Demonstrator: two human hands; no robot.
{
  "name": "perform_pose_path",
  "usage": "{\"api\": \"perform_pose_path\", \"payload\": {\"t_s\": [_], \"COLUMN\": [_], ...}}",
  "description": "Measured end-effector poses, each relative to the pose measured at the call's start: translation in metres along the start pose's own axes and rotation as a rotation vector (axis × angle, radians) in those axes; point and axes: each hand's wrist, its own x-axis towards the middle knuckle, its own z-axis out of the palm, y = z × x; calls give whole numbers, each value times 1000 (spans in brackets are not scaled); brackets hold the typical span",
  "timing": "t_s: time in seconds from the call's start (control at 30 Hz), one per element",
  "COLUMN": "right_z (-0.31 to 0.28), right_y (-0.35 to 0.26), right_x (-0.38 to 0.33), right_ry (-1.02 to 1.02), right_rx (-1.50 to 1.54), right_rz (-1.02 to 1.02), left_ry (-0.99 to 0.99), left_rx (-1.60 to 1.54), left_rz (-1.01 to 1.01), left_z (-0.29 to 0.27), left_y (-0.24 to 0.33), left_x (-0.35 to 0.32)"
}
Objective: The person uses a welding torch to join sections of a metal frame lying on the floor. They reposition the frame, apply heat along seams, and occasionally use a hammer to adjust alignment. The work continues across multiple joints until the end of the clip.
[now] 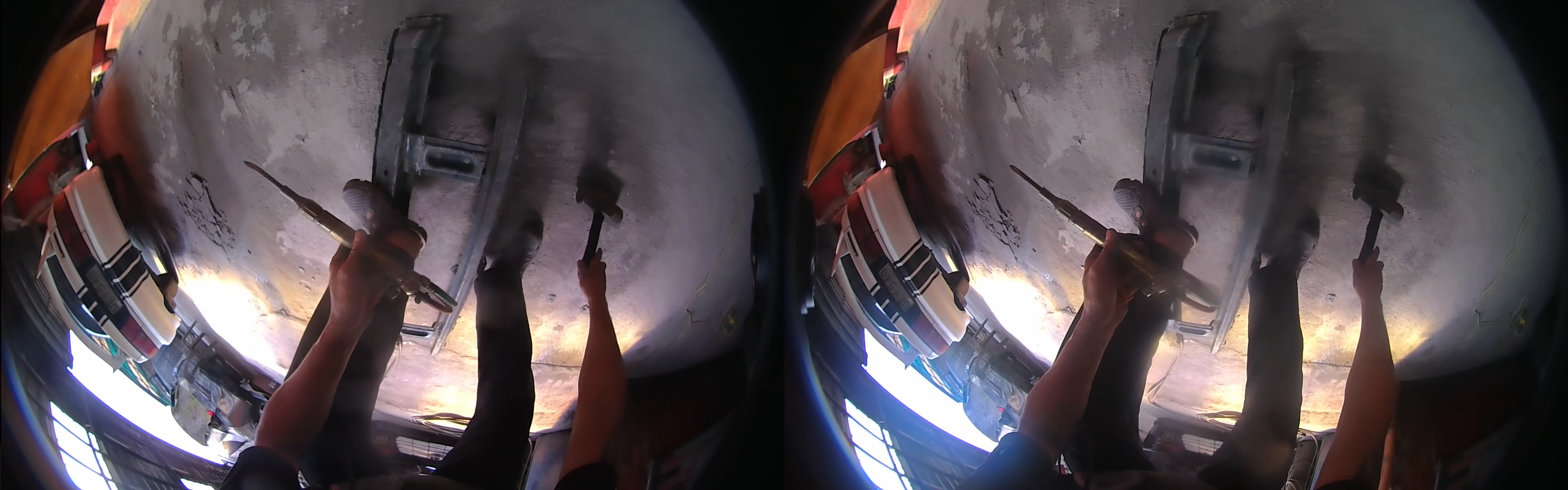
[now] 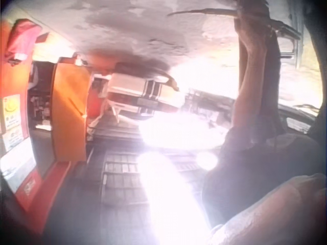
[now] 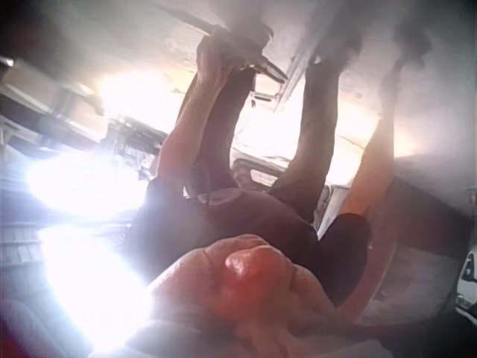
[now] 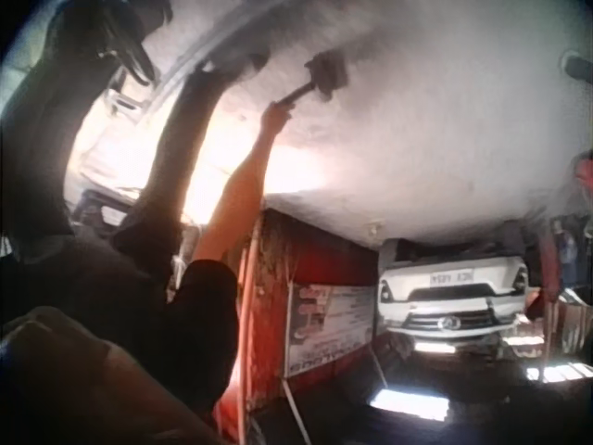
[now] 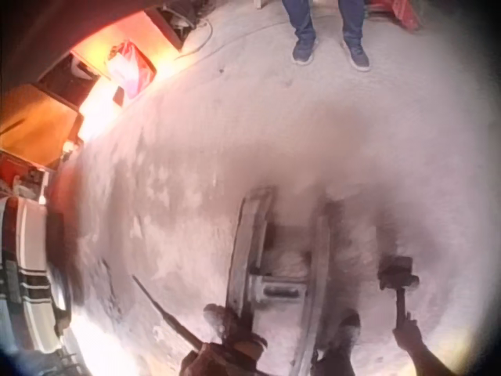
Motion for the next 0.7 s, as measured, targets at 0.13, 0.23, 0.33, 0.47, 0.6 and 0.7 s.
{"api": "perform_pose_path", "payload": {"t_s": [0.13,0.23,0.33,0.47,0.6,0.7], "right_z": [-76,-176,-223,-233,-235,-227], "right_y": [-87,-159,-186,-205,-205,-208], "right_x": [-134,-236,-312,-375,-407,-418], "right_ry": [10,-280,-350,-638,-672,-570], "right_rx": [439,921,924,1237,1329,1397], "right_rz": [-424,-578,-765,-444,-209,-83], "left_ry": [-164,-47,-114,-252,-375,-523], "left_rx": [-26,114,179,208,483,727], "left_rz": [63,52,-64,-139,-41,173], "left_z": [-21,12,46,41,28,-5], "left_y": [-30,-42,-38,-47,-34,-24], "left_x": [-15,-62,-121,-168,-187,-192]}}
